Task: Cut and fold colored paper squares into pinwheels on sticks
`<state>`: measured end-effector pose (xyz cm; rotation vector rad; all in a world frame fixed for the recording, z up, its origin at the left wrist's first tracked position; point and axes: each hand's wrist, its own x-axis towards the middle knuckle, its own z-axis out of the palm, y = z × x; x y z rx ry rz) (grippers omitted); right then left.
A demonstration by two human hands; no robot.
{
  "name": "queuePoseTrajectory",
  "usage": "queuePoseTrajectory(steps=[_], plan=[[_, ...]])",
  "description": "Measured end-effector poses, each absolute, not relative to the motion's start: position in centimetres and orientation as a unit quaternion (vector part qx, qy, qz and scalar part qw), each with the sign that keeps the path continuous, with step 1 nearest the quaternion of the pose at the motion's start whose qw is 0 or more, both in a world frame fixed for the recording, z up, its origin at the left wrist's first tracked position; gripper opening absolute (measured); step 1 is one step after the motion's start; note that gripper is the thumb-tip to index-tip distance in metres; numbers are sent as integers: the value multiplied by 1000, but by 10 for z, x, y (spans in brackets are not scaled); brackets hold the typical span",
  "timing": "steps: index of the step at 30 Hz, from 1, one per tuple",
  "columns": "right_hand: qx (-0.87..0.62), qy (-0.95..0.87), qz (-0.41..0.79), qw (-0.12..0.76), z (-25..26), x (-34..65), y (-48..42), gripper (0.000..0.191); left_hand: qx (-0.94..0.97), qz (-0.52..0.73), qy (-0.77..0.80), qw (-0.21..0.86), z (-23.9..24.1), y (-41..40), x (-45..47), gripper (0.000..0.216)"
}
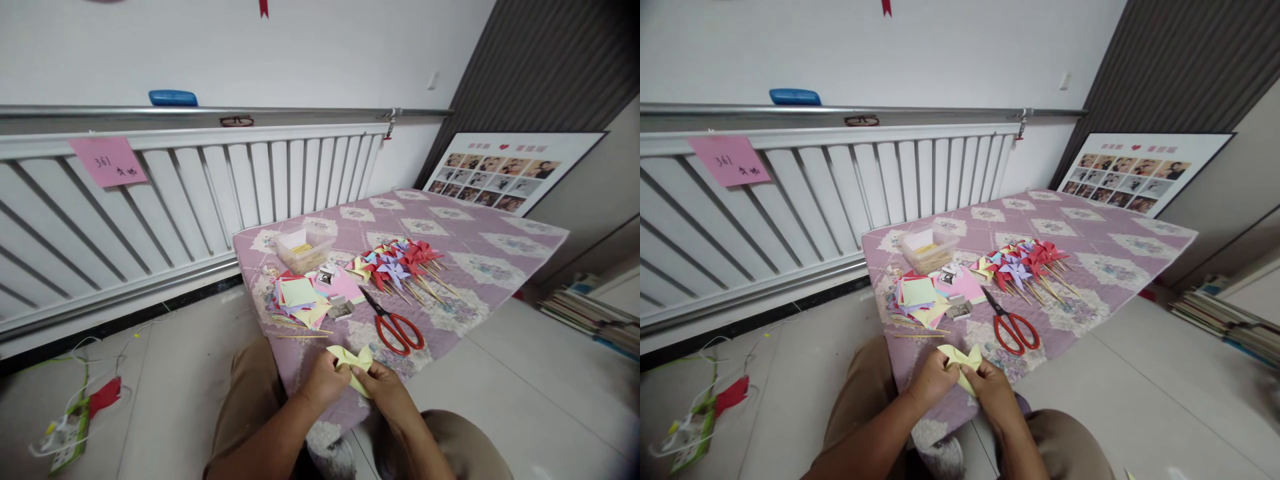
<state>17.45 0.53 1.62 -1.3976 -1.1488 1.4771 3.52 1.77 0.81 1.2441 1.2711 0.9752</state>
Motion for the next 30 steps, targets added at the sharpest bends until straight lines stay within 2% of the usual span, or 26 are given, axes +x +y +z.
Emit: queuePoseTrajectory(steps=[14, 30], plan=[[-554, -452, 567, 410, 14, 173, 7, 30, 515, 429, 559, 488, 1, 17, 44, 23], [-543, -457, 575, 408, 29, 168, 3, 33, 503, 388, 515, 575, 14, 16, 28, 19]])
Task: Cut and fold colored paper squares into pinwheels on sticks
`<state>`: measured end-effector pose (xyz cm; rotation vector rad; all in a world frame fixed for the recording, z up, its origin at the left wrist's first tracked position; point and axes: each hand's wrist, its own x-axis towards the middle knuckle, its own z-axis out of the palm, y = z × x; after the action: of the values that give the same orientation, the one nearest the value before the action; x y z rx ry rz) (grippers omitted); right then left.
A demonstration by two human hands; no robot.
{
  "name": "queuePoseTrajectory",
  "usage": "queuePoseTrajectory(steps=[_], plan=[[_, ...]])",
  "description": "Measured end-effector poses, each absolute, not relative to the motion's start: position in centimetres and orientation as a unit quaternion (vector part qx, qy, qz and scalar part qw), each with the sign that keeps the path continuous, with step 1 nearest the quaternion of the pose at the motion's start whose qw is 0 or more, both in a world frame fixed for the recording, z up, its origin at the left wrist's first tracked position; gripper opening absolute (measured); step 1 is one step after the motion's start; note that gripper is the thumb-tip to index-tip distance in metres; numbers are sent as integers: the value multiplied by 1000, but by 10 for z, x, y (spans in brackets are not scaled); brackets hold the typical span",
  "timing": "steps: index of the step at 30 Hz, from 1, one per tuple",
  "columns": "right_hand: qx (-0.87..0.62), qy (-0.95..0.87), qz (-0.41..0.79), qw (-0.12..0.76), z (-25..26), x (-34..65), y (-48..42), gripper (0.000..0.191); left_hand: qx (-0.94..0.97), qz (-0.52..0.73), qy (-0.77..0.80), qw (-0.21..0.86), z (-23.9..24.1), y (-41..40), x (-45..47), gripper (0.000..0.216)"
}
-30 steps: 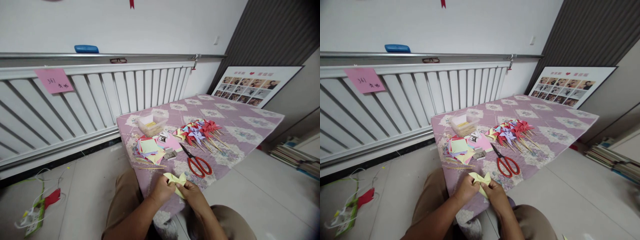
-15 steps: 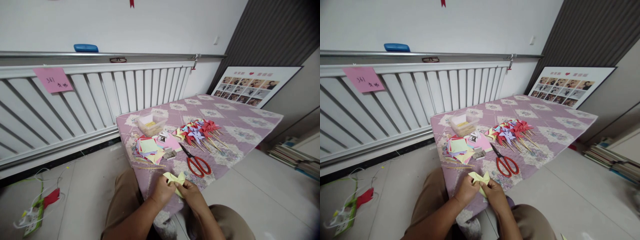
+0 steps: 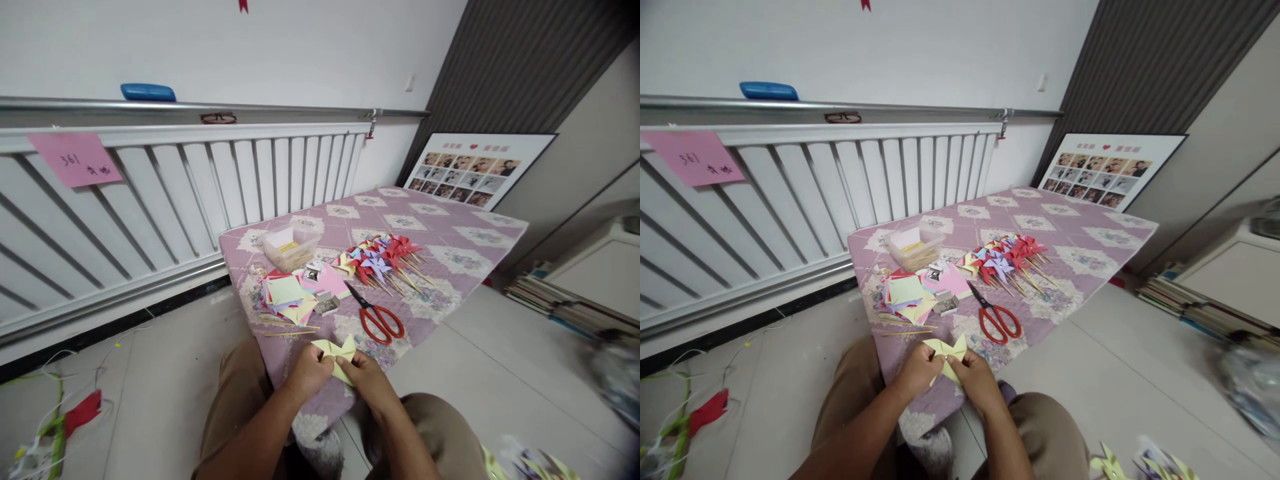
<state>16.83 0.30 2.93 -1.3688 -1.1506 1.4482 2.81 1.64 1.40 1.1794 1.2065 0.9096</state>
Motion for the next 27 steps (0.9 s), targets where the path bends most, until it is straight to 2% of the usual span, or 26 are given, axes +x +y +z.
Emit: queuePoseTrajectory(steps=[10, 27], plan=[[-544, -443, 579, 415, 38, 165, 0, 25, 495, 360, 503, 611, 12, 20, 24, 20], [-549, -421, 593, 413, 34, 171, 0, 37, 493, 371, 489, 617, 11, 19, 23, 14]])
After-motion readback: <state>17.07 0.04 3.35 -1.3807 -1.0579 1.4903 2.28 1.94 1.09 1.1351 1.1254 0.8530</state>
